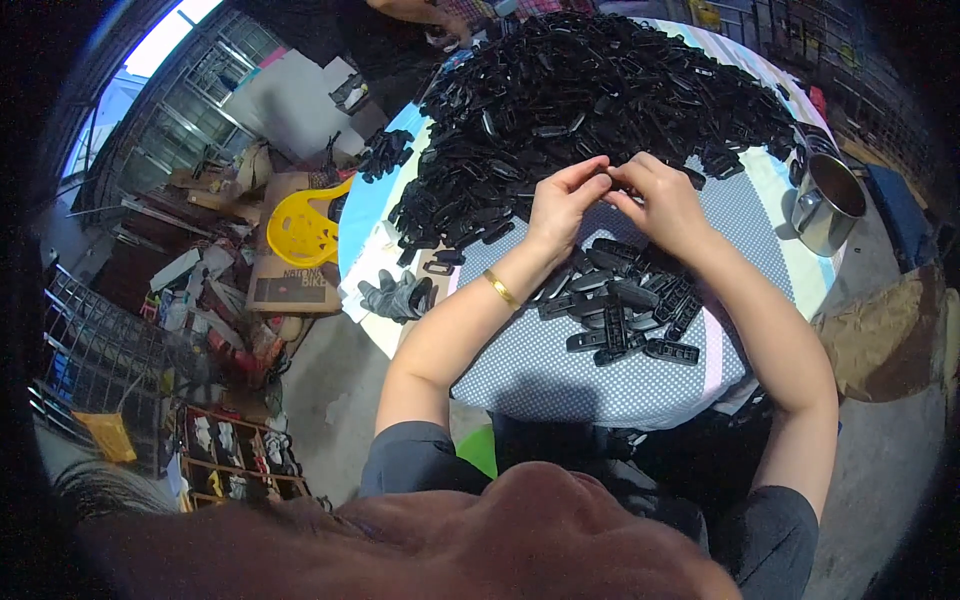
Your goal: Inspecting and sorting a large pile of black plastic components on a workbench.
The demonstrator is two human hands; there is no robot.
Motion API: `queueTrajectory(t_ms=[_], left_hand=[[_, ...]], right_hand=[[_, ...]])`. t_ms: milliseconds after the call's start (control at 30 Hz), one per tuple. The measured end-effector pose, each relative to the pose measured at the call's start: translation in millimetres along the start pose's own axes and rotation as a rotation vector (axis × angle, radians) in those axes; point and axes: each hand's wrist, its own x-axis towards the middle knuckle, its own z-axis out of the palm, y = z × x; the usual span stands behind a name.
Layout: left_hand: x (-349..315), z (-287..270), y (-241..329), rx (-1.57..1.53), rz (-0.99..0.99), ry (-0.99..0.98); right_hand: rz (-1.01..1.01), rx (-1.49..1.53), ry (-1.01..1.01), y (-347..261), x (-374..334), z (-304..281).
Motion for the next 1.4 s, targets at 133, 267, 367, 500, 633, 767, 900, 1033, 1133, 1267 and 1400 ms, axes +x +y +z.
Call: queueTrajectory(t_ms=[133, 267, 367, 500, 633, 767, 900, 1033, 1133, 1267, 1400], left_hand=[[4, -4, 6, -0.026, -0.027, -0.020], [2, -10, 16, 0.046, -0.030, -0.156], [1, -12, 21, 0.053, 0.030, -0.197], [-1, -11, 25, 0.039, 0.025, -0.183], [-1, -7, 25, 0.238, 0.154, -0.214], [-7, -1, 20, 0.436, 0.415, -0.136], [-15, 4, 30, 0.715, 0.520, -0.223], [-21, 8, 19, 0.865, 0.464, -0.553], [-18, 8, 14, 0.787, 0.370, -0.617], [-7, 2, 13, 0.514, -0.187, -0.550], [9, 1, 9, 0.743, 0.074, -0.385]], right_hand=[[0.196, 0.232, -0.005, 12, 0, 5], [0.309, 0.487, -0.250, 16, 1, 2], [0.186, 0.287, -0.170, 0, 0, -2], [0.115, 0.173, -0.113, -2, -1, 1], [0.152, 0.404, -0.129, 14, -2, 12], [0.085, 0.299, -0.229, 23, 2, 4], [0.180, -0.058, -0.035, 57, 9, -22], [0.386, -0.198, -0.096, 66, 12, -44], [0.353, -0.401, -0.297, 62, 8, -36], [0.271, -0.426, -0.289, 70, 6, -34], [0.357, -0.385, -0.114, 65, 11, -29]])
